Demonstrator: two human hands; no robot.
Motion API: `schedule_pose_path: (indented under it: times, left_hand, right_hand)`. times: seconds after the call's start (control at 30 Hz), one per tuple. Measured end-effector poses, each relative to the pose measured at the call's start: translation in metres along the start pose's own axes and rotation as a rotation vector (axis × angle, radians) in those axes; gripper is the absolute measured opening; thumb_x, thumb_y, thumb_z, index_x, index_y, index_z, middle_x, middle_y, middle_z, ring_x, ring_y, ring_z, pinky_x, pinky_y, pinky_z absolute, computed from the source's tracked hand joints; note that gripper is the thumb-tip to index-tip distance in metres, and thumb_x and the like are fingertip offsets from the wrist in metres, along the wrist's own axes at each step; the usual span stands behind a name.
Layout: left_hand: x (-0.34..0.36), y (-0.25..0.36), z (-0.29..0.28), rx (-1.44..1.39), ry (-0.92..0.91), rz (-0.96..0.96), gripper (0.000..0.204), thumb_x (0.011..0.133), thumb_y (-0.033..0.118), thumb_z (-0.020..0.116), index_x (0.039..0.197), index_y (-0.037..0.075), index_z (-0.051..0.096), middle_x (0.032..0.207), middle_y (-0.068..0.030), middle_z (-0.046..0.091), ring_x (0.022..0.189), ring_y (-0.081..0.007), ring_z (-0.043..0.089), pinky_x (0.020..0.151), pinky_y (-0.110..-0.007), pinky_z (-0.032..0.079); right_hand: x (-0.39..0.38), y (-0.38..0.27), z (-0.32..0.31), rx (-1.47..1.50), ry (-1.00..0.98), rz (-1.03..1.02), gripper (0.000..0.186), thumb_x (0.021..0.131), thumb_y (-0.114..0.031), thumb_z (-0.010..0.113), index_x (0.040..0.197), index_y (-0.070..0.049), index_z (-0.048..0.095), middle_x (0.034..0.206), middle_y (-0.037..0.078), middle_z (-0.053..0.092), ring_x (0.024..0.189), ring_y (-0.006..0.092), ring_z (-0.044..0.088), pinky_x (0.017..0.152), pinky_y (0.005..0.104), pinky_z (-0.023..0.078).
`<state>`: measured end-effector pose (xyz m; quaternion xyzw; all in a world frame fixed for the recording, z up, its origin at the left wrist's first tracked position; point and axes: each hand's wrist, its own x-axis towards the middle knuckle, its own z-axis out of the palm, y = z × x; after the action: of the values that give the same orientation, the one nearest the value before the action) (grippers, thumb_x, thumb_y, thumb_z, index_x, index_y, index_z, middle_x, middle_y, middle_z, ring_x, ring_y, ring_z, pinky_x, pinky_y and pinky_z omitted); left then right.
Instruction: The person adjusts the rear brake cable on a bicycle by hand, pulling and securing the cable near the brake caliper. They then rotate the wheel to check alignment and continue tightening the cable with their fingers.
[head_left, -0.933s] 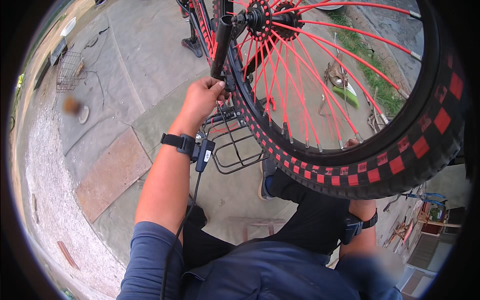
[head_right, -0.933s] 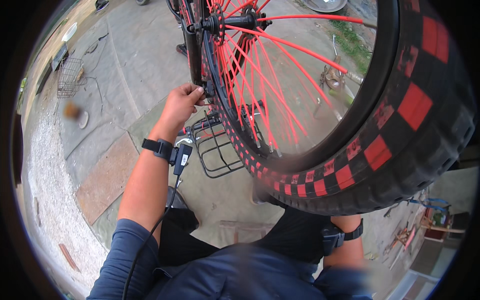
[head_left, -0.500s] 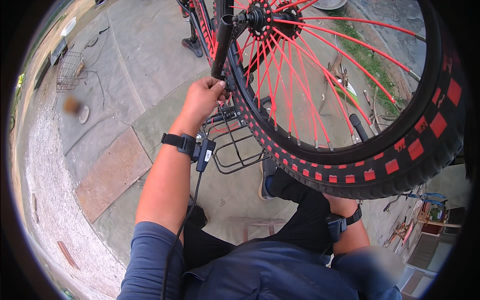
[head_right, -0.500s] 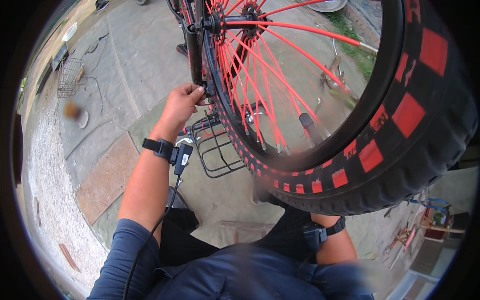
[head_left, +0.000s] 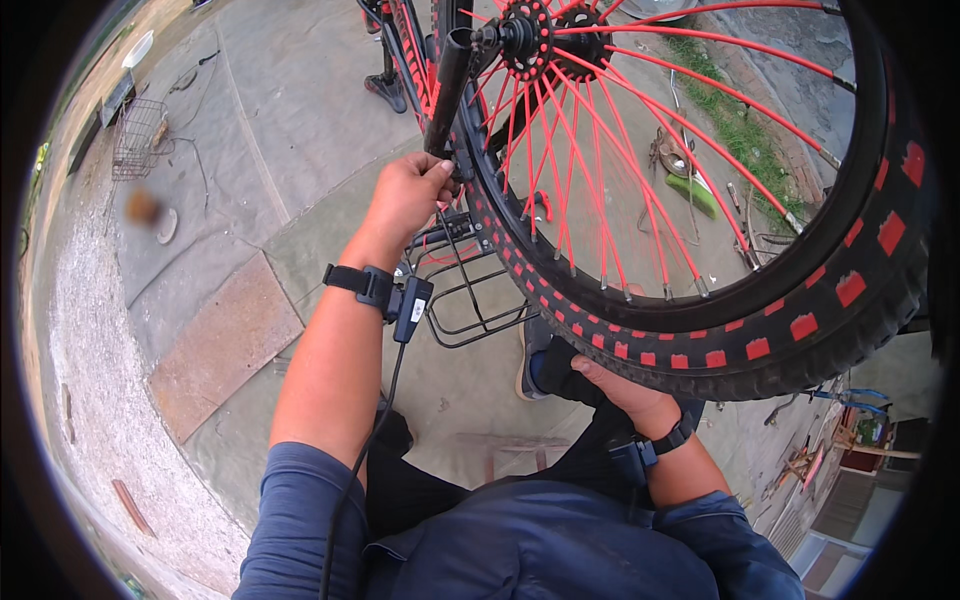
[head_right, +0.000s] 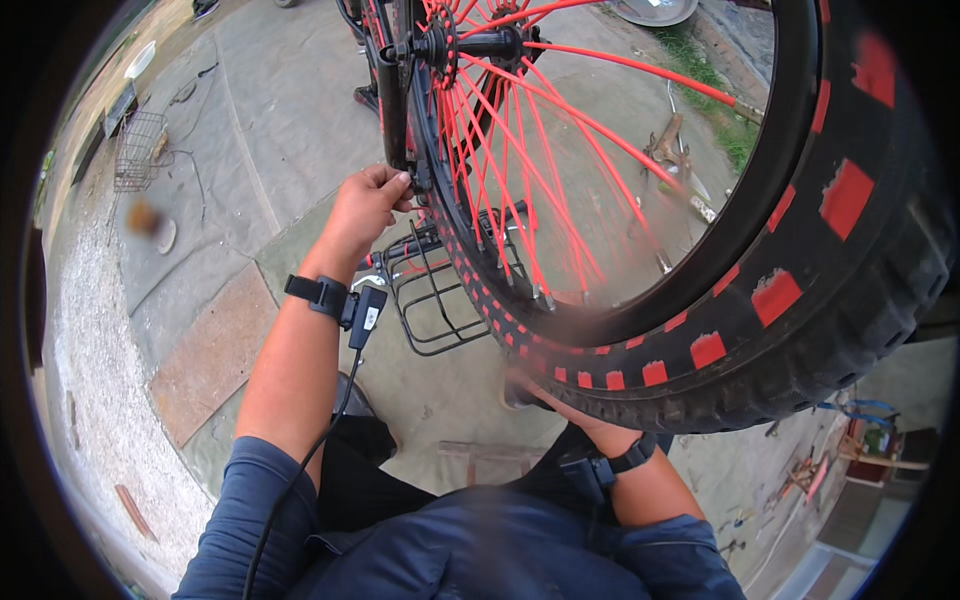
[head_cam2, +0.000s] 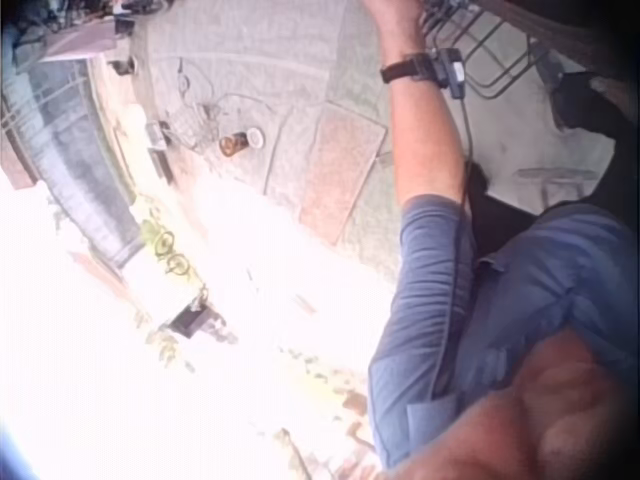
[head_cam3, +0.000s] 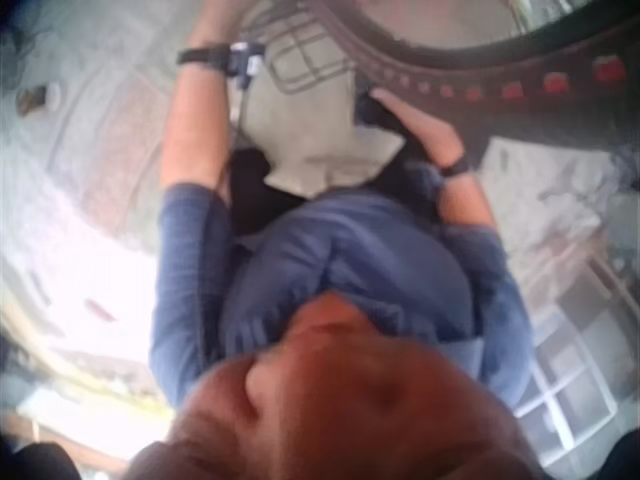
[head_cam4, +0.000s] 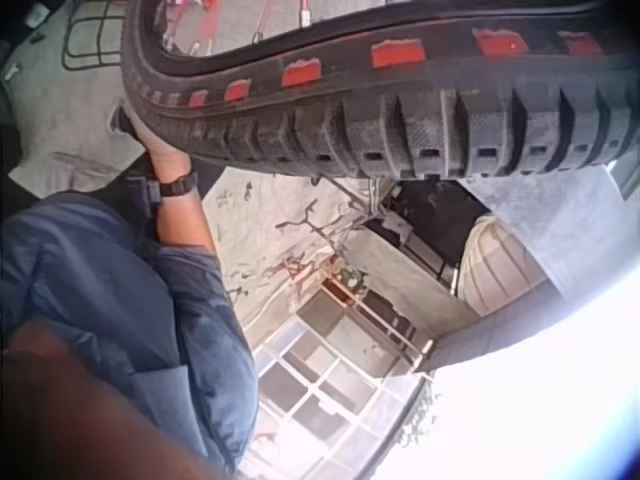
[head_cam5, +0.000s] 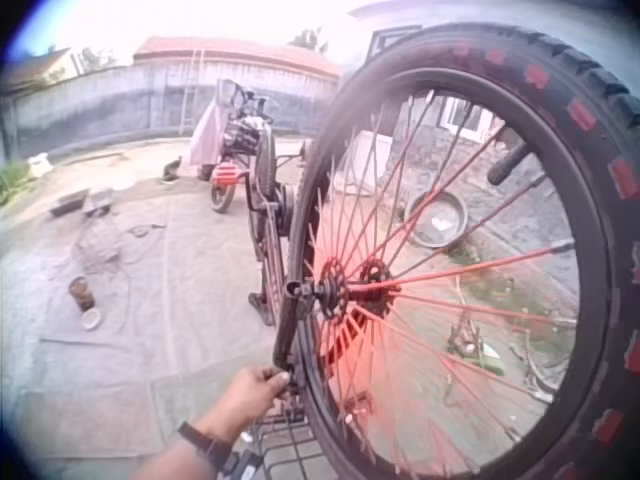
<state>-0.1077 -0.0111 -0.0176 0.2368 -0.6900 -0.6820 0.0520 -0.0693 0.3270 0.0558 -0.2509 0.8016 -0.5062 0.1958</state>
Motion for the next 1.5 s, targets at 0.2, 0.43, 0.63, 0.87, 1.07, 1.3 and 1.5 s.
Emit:
schedule_pose_path:
  times: [0.2,0.43,0.63,0.87,1.07,1.3,1.5]
  left_hand:
    - [0.000,0.000,0.001,-0.020,0.014,-0.008,0.021,0.103,0.023,0.062,0.099,0.003,0.068,0.085,-0.0002,0.067,0.076,-0.0094,0.063,0.063,-0.026,0.045]
    - [0.000,0.001,0.002,0.009,0.015,-0.020,0.022,0.104,0.023,0.061,0.097,0.004,0.067,0.084,0.0005,0.066,0.073,-0.0089,0.062,0.062,-0.026,0.045]
    - [-0.002,0.002,0.000,0.008,0.008,-0.022,0.022,0.104,0.023,0.060,0.097,0.004,0.067,0.084,0.0003,0.067,0.072,-0.0087,0.063,0.060,-0.025,0.044]
    - [-0.002,0.002,0.002,-0.006,0.006,-0.014,0.022,0.104,0.024,0.061,0.095,0.005,0.067,0.083,0.0004,0.066,0.071,-0.0084,0.062,0.059,-0.025,0.043]
    - [-0.002,0.002,0.001,0.002,0.006,-0.027,0.021,0.103,0.024,0.062,0.096,0.004,0.067,0.083,0.0004,0.066,0.071,-0.0083,0.062,0.059,-0.025,0.043]
    - [0.000,0.000,0.001,-0.002,0.018,-0.022,0.020,0.103,0.022,0.062,0.098,0.003,0.068,0.084,-0.0001,0.067,0.072,-0.0091,0.062,0.061,-0.026,0.044]
    - [-0.002,0.002,0.002,-0.018,0.022,-0.015,0.021,0.103,0.022,0.062,0.096,0.003,0.068,0.084,-0.0004,0.067,0.072,-0.0095,0.062,0.062,-0.026,0.045]
  right_hand:
    - [0.000,-0.003,0.005,0.212,0.054,-0.017,0.086,0.074,-0.039,0.094,0.134,-0.003,0.045,0.121,0.002,0.060,0.112,0.0148,0.058,0.099,0.0340,0.048]
    - [0.001,0.002,0.008,0.100,0.091,-0.108,0.083,0.077,-0.045,0.091,0.133,-0.002,0.048,0.116,0.003,0.062,0.108,0.0151,0.059,0.097,0.0335,0.048]
    - [0.001,-0.002,0.010,0.113,0.055,-0.049,0.080,0.080,-0.039,0.090,0.135,-0.001,0.046,0.119,0.005,0.066,0.109,0.0159,0.061,0.097,0.0340,0.049]
    - [0.002,0.003,0.014,0.049,0.070,-0.083,0.075,0.082,-0.031,0.089,0.136,-0.001,0.046,0.118,0.005,0.067,0.108,0.0160,0.062,0.097,0.0343,0.050]
    - [0.008,0.009,0.015,-0.022,0.062,-0.131,0.071,0.083,-0.026,0.088,0.136,-0.001,0.047,0.118,0.005,0.066,0.108,0.0159,0.062,0.096,0.0336,0.051]
    - [0.009,0.002,0.017,0.009,0.039,-0.083,0.071,0.084,-0.021,0.086,0.138,-0.001,0.046,0.121,0.007,0.066,0.112,0.0178,0.063,0.099,0.0351,0.050]
    - [0.010,0.003,0.019,-0.003,0.031,-0.055,0.070,0.083,-0.018,0.086,0.138,-0.001,0.046,0.124,0.007,0.066,0.115,0.0189,0.062,0.100,0.0360,0.050]
